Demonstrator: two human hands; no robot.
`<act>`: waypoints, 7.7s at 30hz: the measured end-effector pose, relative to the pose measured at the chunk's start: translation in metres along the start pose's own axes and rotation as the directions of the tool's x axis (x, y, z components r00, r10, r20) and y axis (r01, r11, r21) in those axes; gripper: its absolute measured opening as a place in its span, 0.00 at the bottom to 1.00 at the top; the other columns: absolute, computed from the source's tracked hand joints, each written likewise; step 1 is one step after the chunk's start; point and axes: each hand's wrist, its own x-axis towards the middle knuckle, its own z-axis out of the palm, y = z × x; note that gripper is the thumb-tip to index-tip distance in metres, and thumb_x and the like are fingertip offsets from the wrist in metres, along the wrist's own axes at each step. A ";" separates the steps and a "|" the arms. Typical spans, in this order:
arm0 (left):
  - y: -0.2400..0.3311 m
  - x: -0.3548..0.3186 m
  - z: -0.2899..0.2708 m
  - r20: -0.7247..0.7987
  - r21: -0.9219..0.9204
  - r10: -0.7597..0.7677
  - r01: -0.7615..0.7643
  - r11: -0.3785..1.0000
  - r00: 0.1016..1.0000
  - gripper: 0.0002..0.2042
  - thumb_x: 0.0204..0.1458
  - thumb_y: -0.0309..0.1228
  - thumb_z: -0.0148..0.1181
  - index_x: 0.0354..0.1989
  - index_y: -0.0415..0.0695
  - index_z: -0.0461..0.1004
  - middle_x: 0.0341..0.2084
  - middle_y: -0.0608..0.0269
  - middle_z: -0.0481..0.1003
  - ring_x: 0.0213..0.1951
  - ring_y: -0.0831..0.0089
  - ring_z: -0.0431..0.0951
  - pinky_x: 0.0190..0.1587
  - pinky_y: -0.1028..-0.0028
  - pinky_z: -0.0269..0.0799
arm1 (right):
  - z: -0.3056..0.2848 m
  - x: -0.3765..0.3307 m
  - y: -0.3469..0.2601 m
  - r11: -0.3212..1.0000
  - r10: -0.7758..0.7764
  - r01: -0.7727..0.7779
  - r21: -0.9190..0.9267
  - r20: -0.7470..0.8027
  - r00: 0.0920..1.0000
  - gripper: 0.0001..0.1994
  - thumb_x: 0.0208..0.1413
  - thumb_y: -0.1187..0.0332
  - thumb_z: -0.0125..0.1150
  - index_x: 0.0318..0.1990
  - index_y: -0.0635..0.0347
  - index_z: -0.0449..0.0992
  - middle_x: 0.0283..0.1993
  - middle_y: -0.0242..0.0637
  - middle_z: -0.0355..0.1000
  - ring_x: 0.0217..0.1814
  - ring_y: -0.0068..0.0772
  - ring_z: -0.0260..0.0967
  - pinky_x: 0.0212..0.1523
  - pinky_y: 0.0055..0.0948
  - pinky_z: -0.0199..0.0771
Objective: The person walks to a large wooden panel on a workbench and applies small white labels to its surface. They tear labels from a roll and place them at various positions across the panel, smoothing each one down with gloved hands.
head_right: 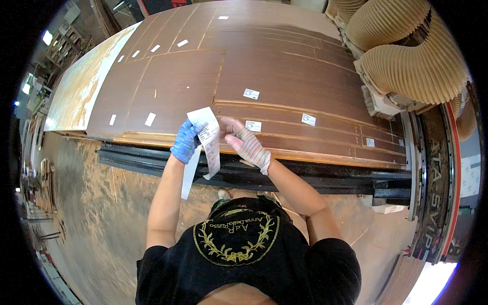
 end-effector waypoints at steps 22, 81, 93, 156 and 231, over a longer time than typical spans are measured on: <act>0.089 -0.089 -0.224 0.214 -0.199 -0.228 0.271 0.942 0.950 0.19 0.49 0.41 0.52 0.45 0.42 0.66 0.37 0.62 0.72 0.38 0.72 0.73 0.38 0.71 0.73 | 0.274 0.090 -0.034 0.925 0.164 -0.201 -0.322 -0.137 0.977 0.15 0.48 0.74 0.53 0.45 0.59 0.72 0.38 0.32 0.73 0.40 0.18 0.67 0.44 0.22 0.67; 0.274 -0.877 -0.410 0.854 -0.019 -0.095 0.214 0.977 0.511 0.19 0.44 0.19 0.56 0.47 0.43 0.66 0.34 0.71 0.69 0.33 0.83 0.68 0.36 0.83 0.66 | 1.134 -0.430 -0.307 0.152 0.219 -0.966 -0.207 -0.946 0.237 0.11 0.44 0.59 0.54 0.31 0.53 0.73 0.24 0.43 0.69 0.28 0.48 0.67 0.31 0.38 0.67; 0.250 -0.960 -0.371 0.784 0.009 -0.151 0.232 0.973 0.602 0.24 0.43 0.15 0.55 0.51 0.45 0.63 0.37 0.67 0.69 0.36 0.80 0.69 0.39 0.81 0.67 | 1.161 -0.546 -0.330 0.116 0.343 -0.984 -0.137 -0.924 0.169 0.15 0.45 0.55 0.52 0.36 0.54 0.73 0.26 0.46 0.70 0.30 0.48 0.68 0.34 0.39 0.68; 0.158 -1.144 0.544 0.945 0.115 -0.076 -0.105 0.988 0.317 0.01 0.45 0.22 0.57 0.25 0.40 0.72 0.21 0.71 0.71 0.26 0.84 0.66 0.31 0.80 0.66 | 0.522 -0.984 -0.860 -0.113 -0.329 -0.888 -0.446 -0.826 0.458 0.05 0.41 0.62 0.56 0.25 0.49 0.75 0.21 0.36 0.69 0.26 0.39 0.68 0.29 0.36 0.65; 0.194 -1.002 0.870 -0.342 -0.337 -0.109 -0.014 0.941 0.934 0.11 0.46 0.31 0.60 0.37 0.42 0.69 0.28 0.65 0.73 0.28 0.74 0.74 0.30 0.76 0.71 | -0.264 -0.851 -0.921 0.911 0.038 -0.276 -0.307 -0.604 0.796 0.05 0.49 0.69 0.54 0.28 0.61 0.70 0.25 0.25 0.66 0.28 0.17 0.57 0.32 0.18 0.61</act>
